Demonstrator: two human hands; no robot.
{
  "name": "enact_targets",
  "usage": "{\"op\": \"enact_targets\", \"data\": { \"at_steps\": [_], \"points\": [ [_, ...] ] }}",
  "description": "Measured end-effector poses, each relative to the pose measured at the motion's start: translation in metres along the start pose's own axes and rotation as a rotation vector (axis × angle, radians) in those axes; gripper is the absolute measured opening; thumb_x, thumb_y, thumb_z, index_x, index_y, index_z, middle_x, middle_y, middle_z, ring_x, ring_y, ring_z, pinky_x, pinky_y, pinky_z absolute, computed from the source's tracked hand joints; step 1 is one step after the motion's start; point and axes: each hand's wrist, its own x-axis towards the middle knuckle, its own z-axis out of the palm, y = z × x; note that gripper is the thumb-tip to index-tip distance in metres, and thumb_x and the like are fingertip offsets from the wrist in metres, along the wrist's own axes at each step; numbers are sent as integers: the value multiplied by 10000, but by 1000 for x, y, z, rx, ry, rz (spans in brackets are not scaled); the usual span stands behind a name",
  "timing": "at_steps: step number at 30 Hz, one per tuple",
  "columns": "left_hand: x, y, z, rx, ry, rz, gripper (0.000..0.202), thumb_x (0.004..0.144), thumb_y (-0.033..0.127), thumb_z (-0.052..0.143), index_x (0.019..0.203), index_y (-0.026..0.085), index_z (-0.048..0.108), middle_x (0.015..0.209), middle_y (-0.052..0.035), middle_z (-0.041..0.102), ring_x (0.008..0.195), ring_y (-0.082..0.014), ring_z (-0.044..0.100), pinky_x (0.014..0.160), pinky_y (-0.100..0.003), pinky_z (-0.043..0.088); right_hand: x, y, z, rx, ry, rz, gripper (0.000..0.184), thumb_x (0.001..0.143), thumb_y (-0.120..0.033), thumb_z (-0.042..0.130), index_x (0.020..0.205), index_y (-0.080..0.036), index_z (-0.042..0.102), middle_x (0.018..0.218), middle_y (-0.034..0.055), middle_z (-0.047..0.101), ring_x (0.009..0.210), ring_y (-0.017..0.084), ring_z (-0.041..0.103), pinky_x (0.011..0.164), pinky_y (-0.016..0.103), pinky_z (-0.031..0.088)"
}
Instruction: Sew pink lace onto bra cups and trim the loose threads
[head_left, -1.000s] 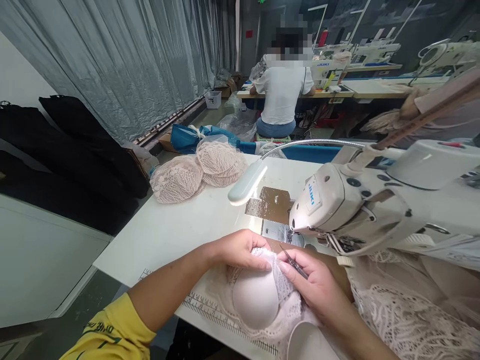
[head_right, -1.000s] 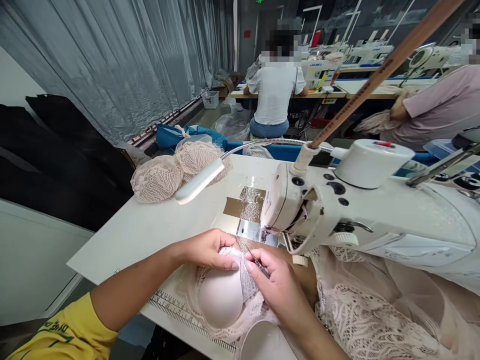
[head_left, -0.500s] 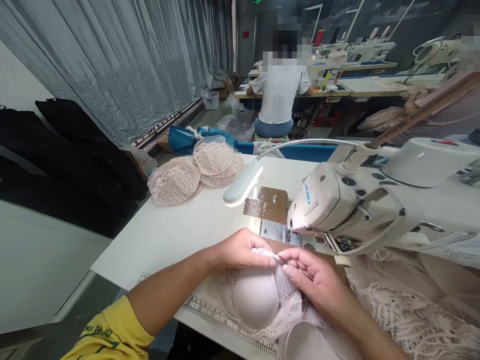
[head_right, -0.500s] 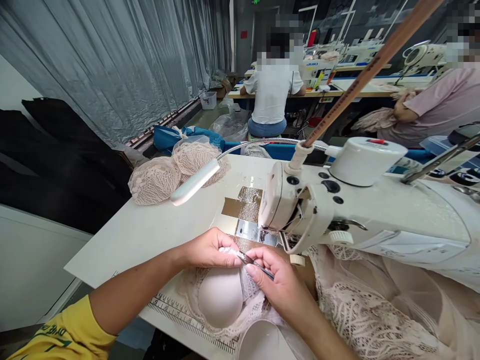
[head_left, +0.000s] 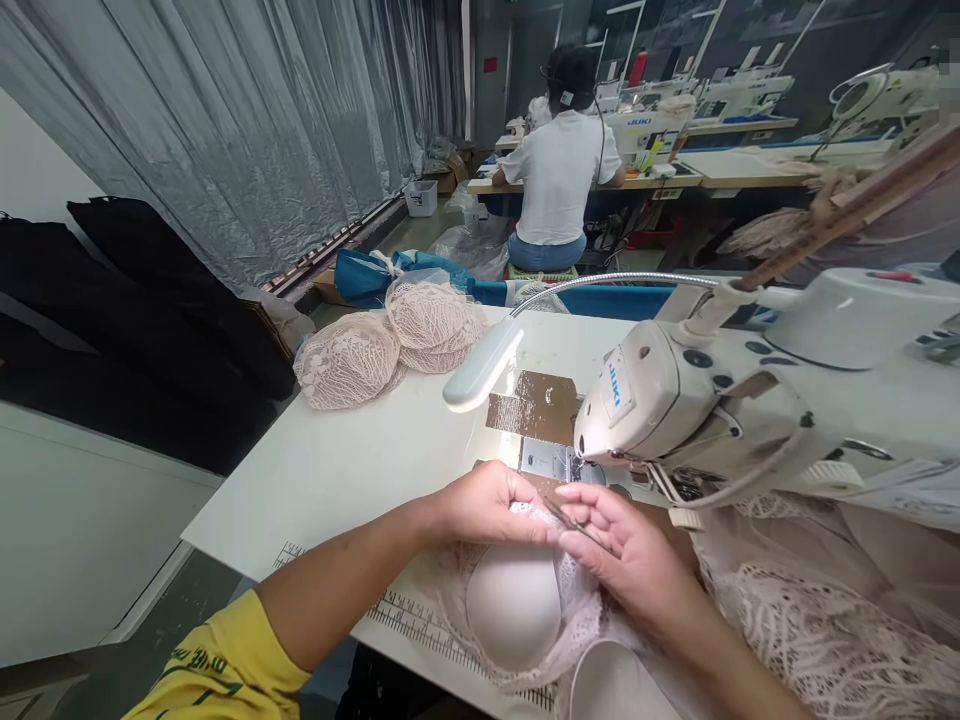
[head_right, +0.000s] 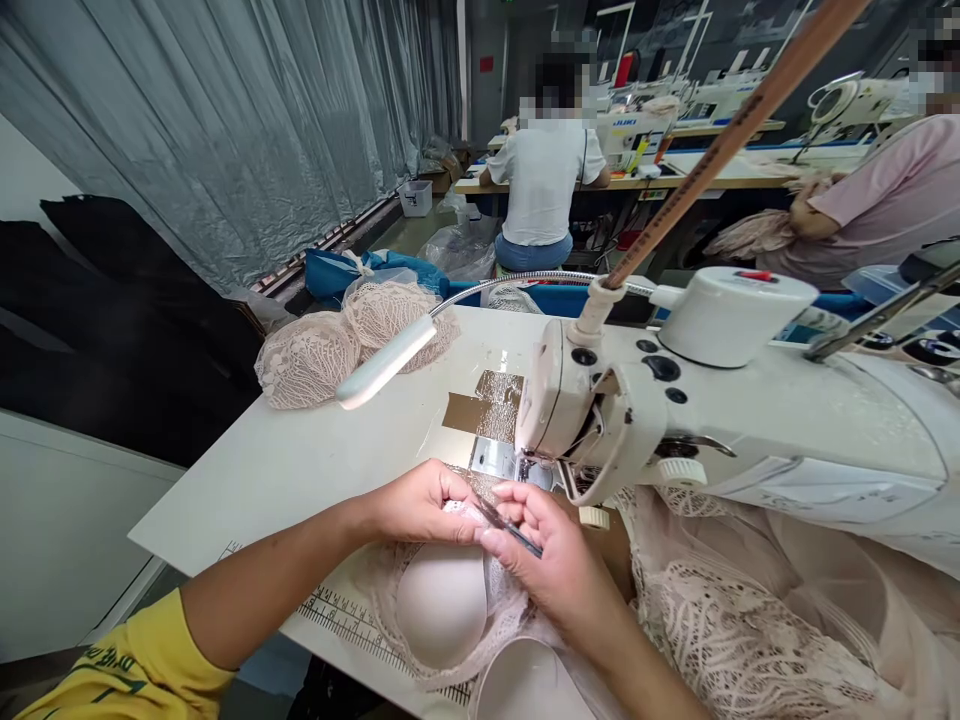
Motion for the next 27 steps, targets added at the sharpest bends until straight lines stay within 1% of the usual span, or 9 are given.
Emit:
{"op": "enact_targets", "data": {
  "at_steps": [1,3,7,10,15,18,21,24,27],
  "points": [
    [0,-1,-1,18,-16,10,323,765,412,696,821,93,699,663,7,540,605,-80,431,545,-184,339,0,0,1,13,-39,27,410,796,-468,640,1108,-214,561,938,50,671,919,212,632,825,328,490],
    [0,-2,-6,51,-71,5,307,766,400,698,832,101,685,668,15,525,592,-70,411,519,-174,316,0,-3,3,-9,-82,61,370,797,-462,637,1055,-199,597,873,43,678,860,213,639,775,321,498],
    [-4,-1,-21,42,-183,-79,314,692,380,769,824,123,645,659,34,513,573,-65,420,504,-162,328,-1,-9,4,-33,33,73,298,778,-478,615,816,-182,633,706,7,620,649,160,567,583,266,449],
    [-8,0,-33,24,-199,-109,313,703,385,758,829,122,644,718,11,566,620,-80,481,560,-175,382,-1,-10,4,-68,111,65,281,751,-471,621,728,-191,619,626,-27,549,584,125,493,539,238,393],
    [-12,-3,-50,68,-162,-203,334,709,399,743,886,132,648,713,8,562,588,-76,482,530,-178,379,0,-7,1,-165,143,59,340,797,-524,541,696,-201,572,644,-14,519,614,142,466,540,247,369],
    [-14,-5,-58,100,-151,-210,276,717,370,736,816,131,641,652,24,531,548,-61,450,501,-169,347,1,-1,-2,-220,171,71,344,800,-538,519,707,-211,570,667,-5,542,634,158,484,551,256,378],
    [-15,-5,-62,81,-139,-194,248,735,355,719,750,124,632,646,10,559,555,-68,480,520,-178,373,1,4,-6,-289,205,77,330,799,-529,495,709,-226,591,627,-10,561,592,165,504,523,261,385],
    [-12,-3,-59,50,-32,-143,254,746,362,703,758,119,628,660,-4,586,571,-77,508,535,-186,392,1,6,-14,-422,179,70,326,820,-505,463,663,-238,564,558,-24,535,533,159,502,492,257,375],
    [-5,2,-52,81,85,-148,273,761,398,666,761,137,586,626,15,558,528,-83,492,498,-191,379,0,2,-25,-601,76,37,350,843,-487,444,600,-237,473,536,-29,492,528,155,498,496,255,367]
  ]
}}
